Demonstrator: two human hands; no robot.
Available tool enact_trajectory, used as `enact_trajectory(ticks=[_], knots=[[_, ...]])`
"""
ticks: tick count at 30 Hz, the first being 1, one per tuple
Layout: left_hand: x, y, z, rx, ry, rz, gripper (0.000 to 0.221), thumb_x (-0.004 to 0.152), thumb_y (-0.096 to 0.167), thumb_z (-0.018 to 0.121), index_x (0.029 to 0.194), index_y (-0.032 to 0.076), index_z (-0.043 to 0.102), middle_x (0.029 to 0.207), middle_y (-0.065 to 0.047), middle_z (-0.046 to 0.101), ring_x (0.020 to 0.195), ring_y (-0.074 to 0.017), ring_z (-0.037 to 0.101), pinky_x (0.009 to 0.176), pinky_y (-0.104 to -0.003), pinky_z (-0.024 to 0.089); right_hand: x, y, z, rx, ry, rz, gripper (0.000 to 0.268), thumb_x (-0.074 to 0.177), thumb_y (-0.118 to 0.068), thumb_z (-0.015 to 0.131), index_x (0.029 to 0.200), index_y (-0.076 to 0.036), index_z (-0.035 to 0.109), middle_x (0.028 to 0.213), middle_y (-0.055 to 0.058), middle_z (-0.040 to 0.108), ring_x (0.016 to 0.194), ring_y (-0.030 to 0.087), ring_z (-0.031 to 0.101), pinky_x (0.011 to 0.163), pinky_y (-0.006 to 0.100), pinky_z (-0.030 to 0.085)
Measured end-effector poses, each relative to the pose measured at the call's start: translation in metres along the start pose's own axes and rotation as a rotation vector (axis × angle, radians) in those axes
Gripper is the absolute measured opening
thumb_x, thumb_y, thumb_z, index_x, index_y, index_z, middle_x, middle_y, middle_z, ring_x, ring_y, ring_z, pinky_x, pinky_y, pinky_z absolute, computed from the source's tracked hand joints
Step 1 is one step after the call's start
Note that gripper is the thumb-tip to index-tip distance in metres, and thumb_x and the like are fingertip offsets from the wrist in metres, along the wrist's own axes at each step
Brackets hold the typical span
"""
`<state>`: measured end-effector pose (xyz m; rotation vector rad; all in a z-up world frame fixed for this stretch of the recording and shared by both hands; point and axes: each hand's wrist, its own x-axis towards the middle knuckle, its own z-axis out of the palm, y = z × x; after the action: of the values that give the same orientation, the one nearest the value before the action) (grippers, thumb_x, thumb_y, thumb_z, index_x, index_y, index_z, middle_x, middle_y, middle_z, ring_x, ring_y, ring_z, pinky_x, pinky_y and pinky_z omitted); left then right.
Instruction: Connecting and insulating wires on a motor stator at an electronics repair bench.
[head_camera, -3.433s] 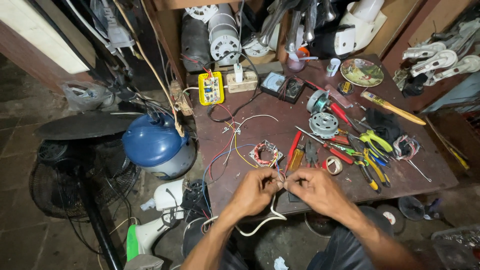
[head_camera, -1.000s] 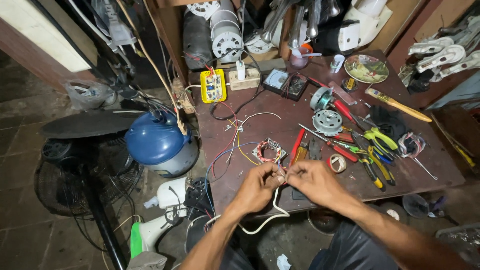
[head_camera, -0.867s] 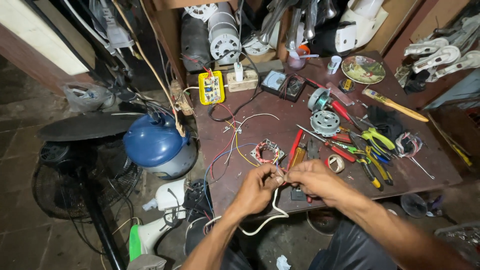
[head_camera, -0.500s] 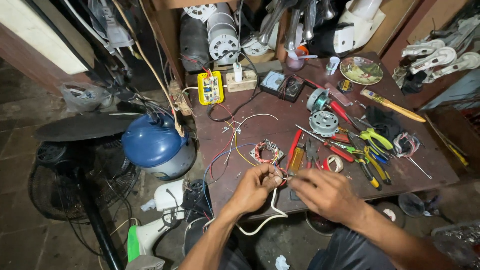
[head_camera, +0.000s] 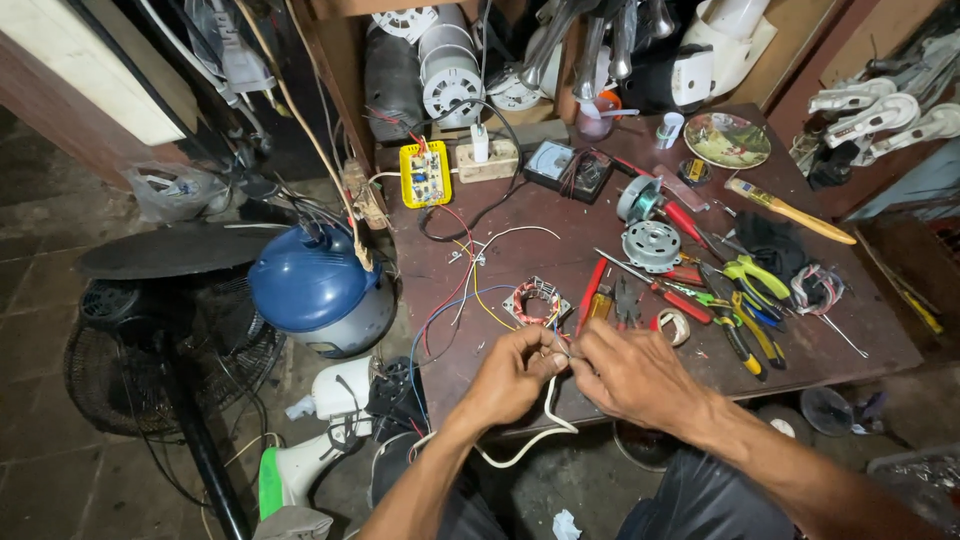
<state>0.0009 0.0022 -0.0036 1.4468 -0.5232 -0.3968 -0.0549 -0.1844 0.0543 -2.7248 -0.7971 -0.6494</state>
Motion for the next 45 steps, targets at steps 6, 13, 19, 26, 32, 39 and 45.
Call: enact_trajectory(ticks=[6,13,19,26,32,39,45], knots=[[0.000,-0.008,0.006,0.072,0.019,0.024,0.009,0.091,0.003,0.070,0.100,0.003,0.071,0.077,-0.005,0.063,0.072,-0.0117,0.054,0.068,-0.026,0.049,-0.004,0.007,0.021,0.996,-0.379,0.982,0.027,0.092,-0.021,0.064,0.076,0.002,0.064,0.048,0.000,0.045,0.037,0.010,0.041,0.038,0.025,0.027],[-0.003,-0.010,-0.005,-0.028,-0.008,0.024,0.009,0.091,0.002,0.070,0.100,0.002,0.069,0.077,-0.003,0.061,0.073,-0.0109,0.053,0.069,-0.023,0.046,0.011,0.007,-0.029,0.971,-0.423,0.879,0.025,0.091,-0.014,0.066,0.082,0.008,0.073,0.061,0.013,0.063,0.045,0.015,0.055,0.043,0.026,0.041],[0.000,-0.014,-0.008,-0.073,-0.044,0.010,0.009,0.091,0.002,0.070,0.100,0.000,0.068,0.076,-0.002,0.061,0.072,-0.0087,0.055,0.068,-0.022,0.046,-0.003,0.011,-0.009,0.083,0.134,-0.159,0.019,0.092,-0.018,0.062,0.108,-0.013,0.070,0.091,0.005,0.068,0.066,0.022,0.069,0.053,0.031,0.053],[0.003,-0.014,-0.008,-0.089,-0.064,-0.017,0.011,0.091,0.001,0.070,0.102,-0.002,0.068,0.076,-0.003,0.063,0.069,-0.0074,0.054,0.066,-0.020,0.045,0.004,0.015,-0.005,-0.189,0.260,-0.489,0.021,0.102,-0.014,0.048,0.101,-0.010,0.069,0.090,0.009,0.062,0.063,0.021,0.057,0.055,0.032,0.043],[0.007,-0.021,-0.006,-0.065,-0.063,-0.014,0.012,0.090,0.002,0.071,0.102,-0.002,0.069,0.075,-0.004,0.063,0.068,-0.0078,0.055,0.063,-0.020,0.045,0.006,0.017,-0.001,-0.082,0.188,-0.394,0.018,0.099,-0.022,0.053,0.091,-0.014,0.066,0.082,0.004,0.059,0.061,0.020,0.057,0.052,0.032,0.042],[-0.001,0.004,0.002,0.127,0.049,0.040,0.007,0.092,0.005,0.070,0.097,0.006,0.074,0.074,-0.004,0.063,0.071,-0.0112,0.055,0.067,-0.025,0.048,-0.016,0.022,0.048,0.775,-0.195,0.840,0.018,0.076,-0.022,0.079,0.073,-0.005,0.075,0.054,0.005,0.063,0.046,0.014,0.049,0.042,0.031,0.039],[-0.006,0.009,0.003,0.113,0.078,0.032,0.006,0.090,0.004,0.072,0.095,0.006,0.074,0.076,-0.003,0.064,0.075,-0.0127,0.055,0.073,-0.028,0.049,0.004,0.013,0.017,1.303,-0.281,1.160,0.017,0.083,-0.005,0.070,0.077,0.011,0.065,0.061,0.011,0.055,0.032,0.004,0.036,0.025,0.021,0.027]])
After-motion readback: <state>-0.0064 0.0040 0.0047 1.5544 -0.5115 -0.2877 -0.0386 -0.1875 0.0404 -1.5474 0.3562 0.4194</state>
